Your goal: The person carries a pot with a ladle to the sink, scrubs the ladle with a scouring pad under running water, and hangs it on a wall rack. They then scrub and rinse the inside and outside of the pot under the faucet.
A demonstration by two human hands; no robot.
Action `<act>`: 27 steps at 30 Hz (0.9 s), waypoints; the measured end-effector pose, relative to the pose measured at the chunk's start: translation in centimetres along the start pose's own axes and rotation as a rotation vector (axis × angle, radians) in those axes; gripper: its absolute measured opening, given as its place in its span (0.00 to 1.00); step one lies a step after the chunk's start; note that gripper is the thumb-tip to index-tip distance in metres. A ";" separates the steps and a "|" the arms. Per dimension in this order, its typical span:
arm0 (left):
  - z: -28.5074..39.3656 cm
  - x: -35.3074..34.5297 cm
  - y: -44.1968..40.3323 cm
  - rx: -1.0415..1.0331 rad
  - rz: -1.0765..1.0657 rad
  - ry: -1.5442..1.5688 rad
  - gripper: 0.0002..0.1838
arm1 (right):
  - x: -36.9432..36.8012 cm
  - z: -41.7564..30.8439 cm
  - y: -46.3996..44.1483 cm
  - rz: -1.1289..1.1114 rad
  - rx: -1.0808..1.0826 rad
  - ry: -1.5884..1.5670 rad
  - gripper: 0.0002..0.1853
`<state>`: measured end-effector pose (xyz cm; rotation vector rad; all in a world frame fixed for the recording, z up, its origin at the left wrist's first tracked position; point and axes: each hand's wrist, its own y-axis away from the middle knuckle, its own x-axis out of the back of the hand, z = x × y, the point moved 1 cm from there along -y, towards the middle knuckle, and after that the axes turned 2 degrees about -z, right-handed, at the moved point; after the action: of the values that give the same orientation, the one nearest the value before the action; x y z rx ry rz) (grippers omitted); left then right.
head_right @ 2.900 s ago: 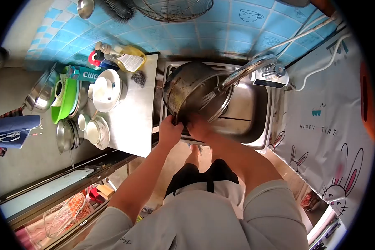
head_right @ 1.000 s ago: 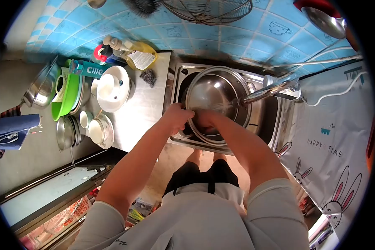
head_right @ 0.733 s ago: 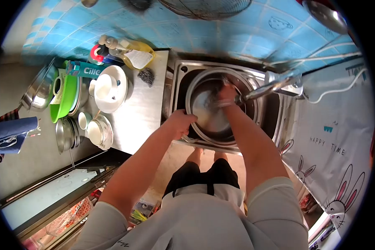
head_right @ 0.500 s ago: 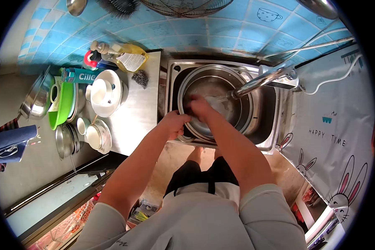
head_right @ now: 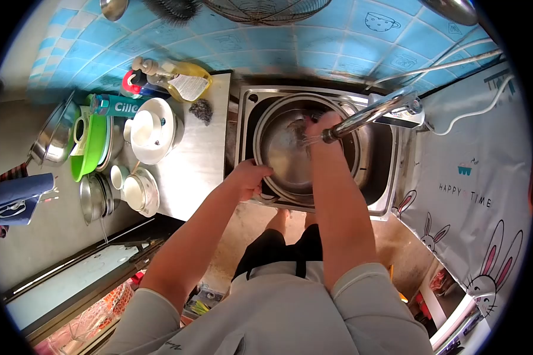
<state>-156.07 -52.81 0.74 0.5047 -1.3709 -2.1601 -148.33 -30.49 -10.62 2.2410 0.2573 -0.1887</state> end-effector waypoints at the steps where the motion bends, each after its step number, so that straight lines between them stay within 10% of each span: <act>1: -0.2 -0.1 0.0 -0.002 -0.026 0.031 0.07 | -0.9 -2.2 1.6 0.234 -0.150 -0.625 0.21; 8: 1.1 0.0 0.9 0.000 0.010 -0.100 0.07 | -2.4 8.6 3.0 -0.449 0.139 0.647 0.16; 10: 0.7 -0.1 0.9 -0.014 0.026 -0.095 0.07 | -2.2 6.8 5.4 -0.614 -0.483 0.246 0.17; 14: 0.1 -0.2 0.7 -0.065 -0.007 -0.053 0.08 | -2.3 6.7 5.3 -0.400 -0.328 0.066 0.20; 16: 0.5 -0.4 0.8 -0.072 0.003 -0.040 0.09 | 0.8 6.0 9.4 -0.877 0.114 1.415 0.21; 18: 0.8 -0.1 1.0 -0.084 0.067 -0.062 0.09 | 2.5 3.1 11.0 -1.056 -0.058 2.169 0.20; 20: 0.4 -0.1 0.9 -0.095 0.055 -0.048 0.10 | 4.1 -1.3 11.9 -0.953 -0.134 2.438 0.25; 23: 0.8 -0.5 1.1 -0.065 0.012 -0.052 0.10 | 7.4 2.4 3.6 -0.401 0.719 2.600 0.29; 27: 0.4 -0.5 0.5 -0.025 0.010 -0.073 0.10 | 4.9 3.3 2.3 -0.227 1.140 2.426 0.30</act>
<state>-155.77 -52.37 1.37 0.4117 -1.3807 -2.2040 -143.14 -33.91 -12.04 1.8245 1.8466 2.9150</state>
